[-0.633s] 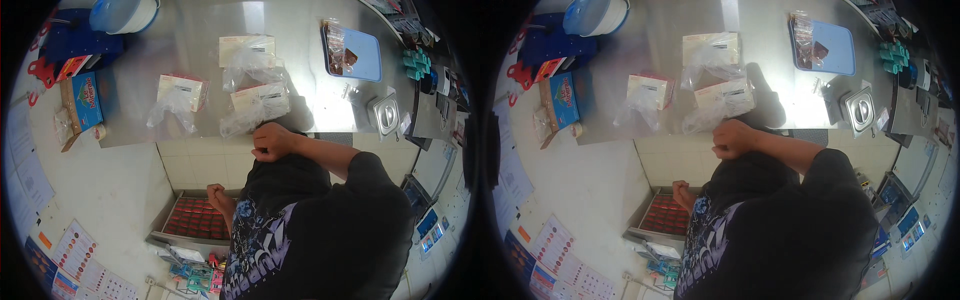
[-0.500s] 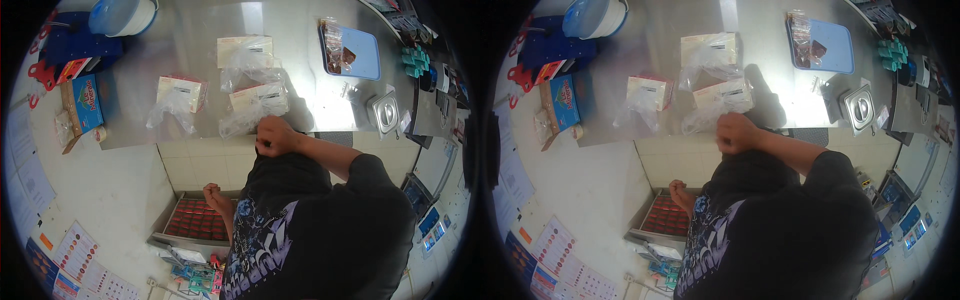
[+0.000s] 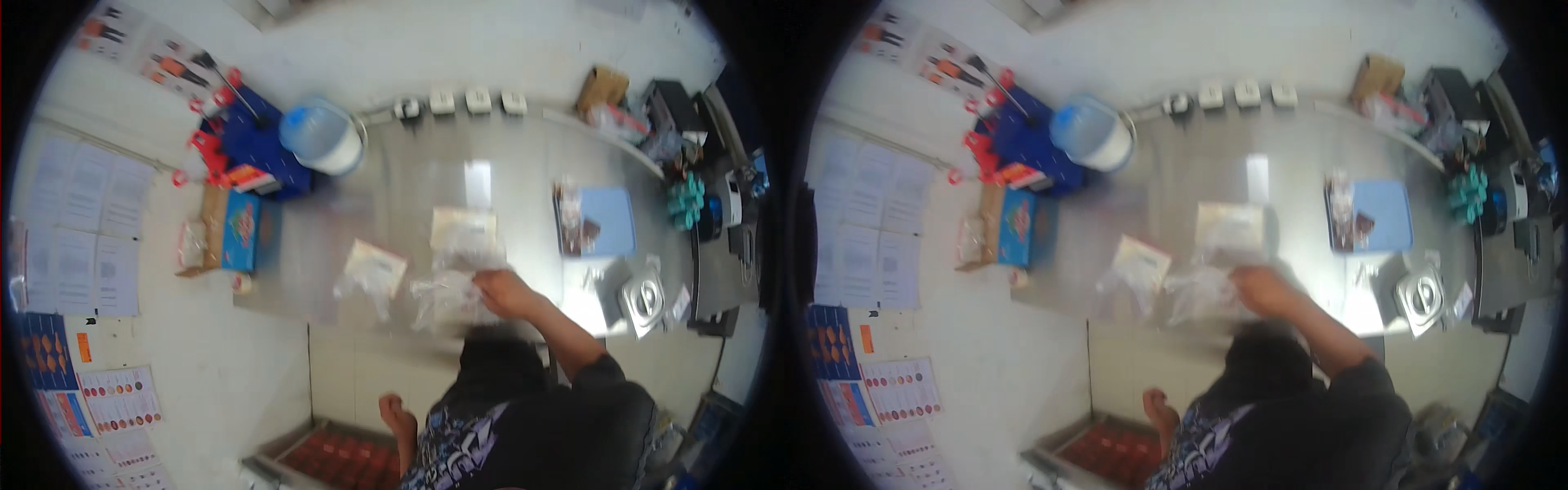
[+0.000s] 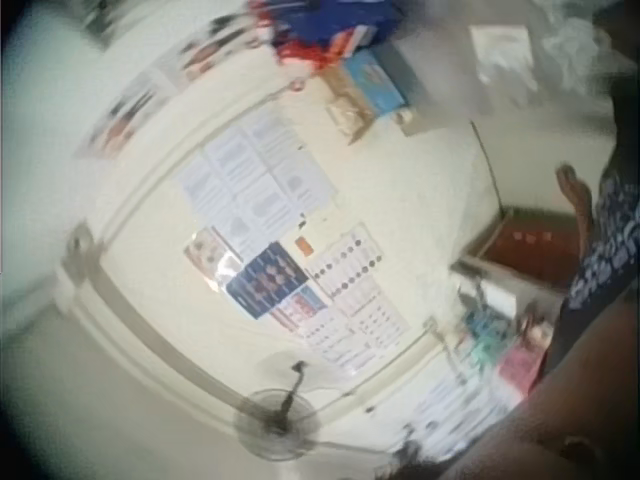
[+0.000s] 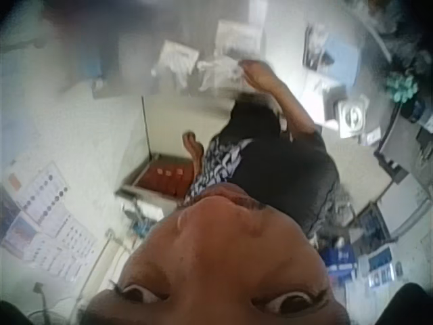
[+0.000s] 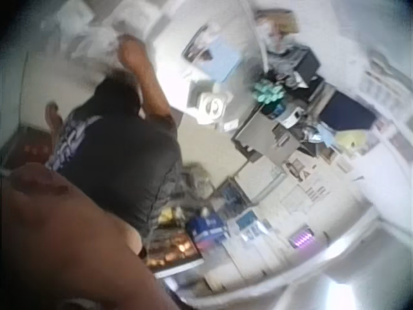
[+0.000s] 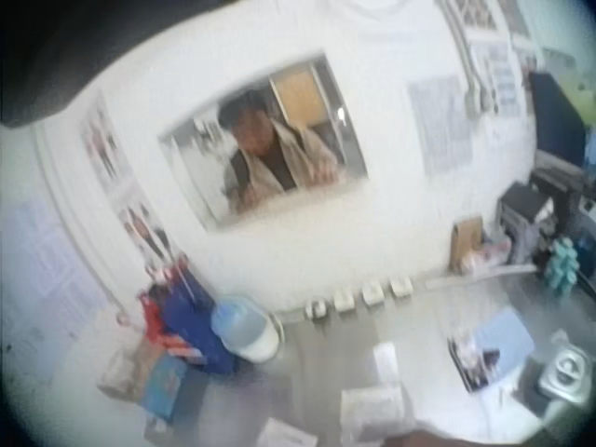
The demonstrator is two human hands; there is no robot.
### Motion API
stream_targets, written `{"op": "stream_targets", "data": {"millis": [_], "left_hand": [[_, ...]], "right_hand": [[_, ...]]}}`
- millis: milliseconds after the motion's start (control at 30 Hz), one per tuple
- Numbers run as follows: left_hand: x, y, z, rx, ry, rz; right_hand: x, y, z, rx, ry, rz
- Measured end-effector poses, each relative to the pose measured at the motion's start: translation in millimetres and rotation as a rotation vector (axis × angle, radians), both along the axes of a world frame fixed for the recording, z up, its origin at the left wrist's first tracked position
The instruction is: The person prepares food for takeout by placing fried chicken and rice into containers, adding side items from a tray, marking a receipt, and sealing the containers in plastic bags.
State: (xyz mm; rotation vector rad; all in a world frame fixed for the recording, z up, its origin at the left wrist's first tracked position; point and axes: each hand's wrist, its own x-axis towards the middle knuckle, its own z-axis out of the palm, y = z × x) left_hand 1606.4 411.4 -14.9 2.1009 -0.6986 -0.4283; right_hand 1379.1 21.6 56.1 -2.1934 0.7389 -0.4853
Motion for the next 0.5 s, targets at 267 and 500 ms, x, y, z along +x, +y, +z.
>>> {"op": "stream_targets", "data": {"millis": [267,500], "left_hand": [[14.1,-6.4,-14.2,0.010,-0.061,0.006],[29.2,-8.7,-45.8,-0.092,-0.047,0.145]], "right_hand": [[8.7,-138.0,201.6,-0.154,-0.155,-0.071],[56.4,-300.3,294.9,-0.750,0.019,-0.496]]}}
